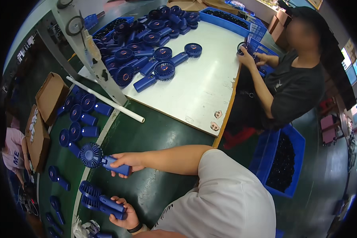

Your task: The person assembles blue handheld fans on a green workbench. They pick up fan heads and handles, connect them, and test the units by pressing buttons. The person also wipes the fans with a white cloth and stacks the finished units.

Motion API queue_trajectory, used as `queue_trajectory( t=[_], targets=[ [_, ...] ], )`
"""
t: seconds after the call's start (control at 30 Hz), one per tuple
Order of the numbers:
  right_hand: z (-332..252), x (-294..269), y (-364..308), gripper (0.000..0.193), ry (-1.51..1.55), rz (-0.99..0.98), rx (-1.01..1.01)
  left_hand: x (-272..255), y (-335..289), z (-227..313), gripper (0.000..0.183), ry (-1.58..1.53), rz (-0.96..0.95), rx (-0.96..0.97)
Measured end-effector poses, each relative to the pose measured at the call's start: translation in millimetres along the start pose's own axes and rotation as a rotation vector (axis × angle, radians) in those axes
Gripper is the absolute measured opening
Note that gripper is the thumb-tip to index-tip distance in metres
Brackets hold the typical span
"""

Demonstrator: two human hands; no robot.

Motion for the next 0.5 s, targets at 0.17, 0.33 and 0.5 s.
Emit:
queue_trajectory(
  t=[0.17, 0.33, 0.5],
  targets=[
    [3.4, 6.2, 1.0, 0.043, -0.025, -0.012, 0.03, 2.9, -1.3, 5.6, 0.065, -0.044, -0.016, -0.014],
    [6.8, 1.1, 12.5, 0.035, 0.035, -0.043, 0.04, 7.9, 2.8, 2.8, 0.071, -0.078, 0.035, -0.043],
    [2.1, 0.6, 7.7, 0.034, 0.09, -0.024, 0.003, 12.0, 7.2, -9.1, 0.066, -0.045, -0.043, -0.109]
  ],
)
Point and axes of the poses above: each hand's wrist, its own y-axis towards the middle knuckle, its own x-axis out of the palm, z = x × y, the point moved 10 cm from there along y, towards the middle knuckle, and after that the axes turned 1 degree about -z, right-handed, at the moved point
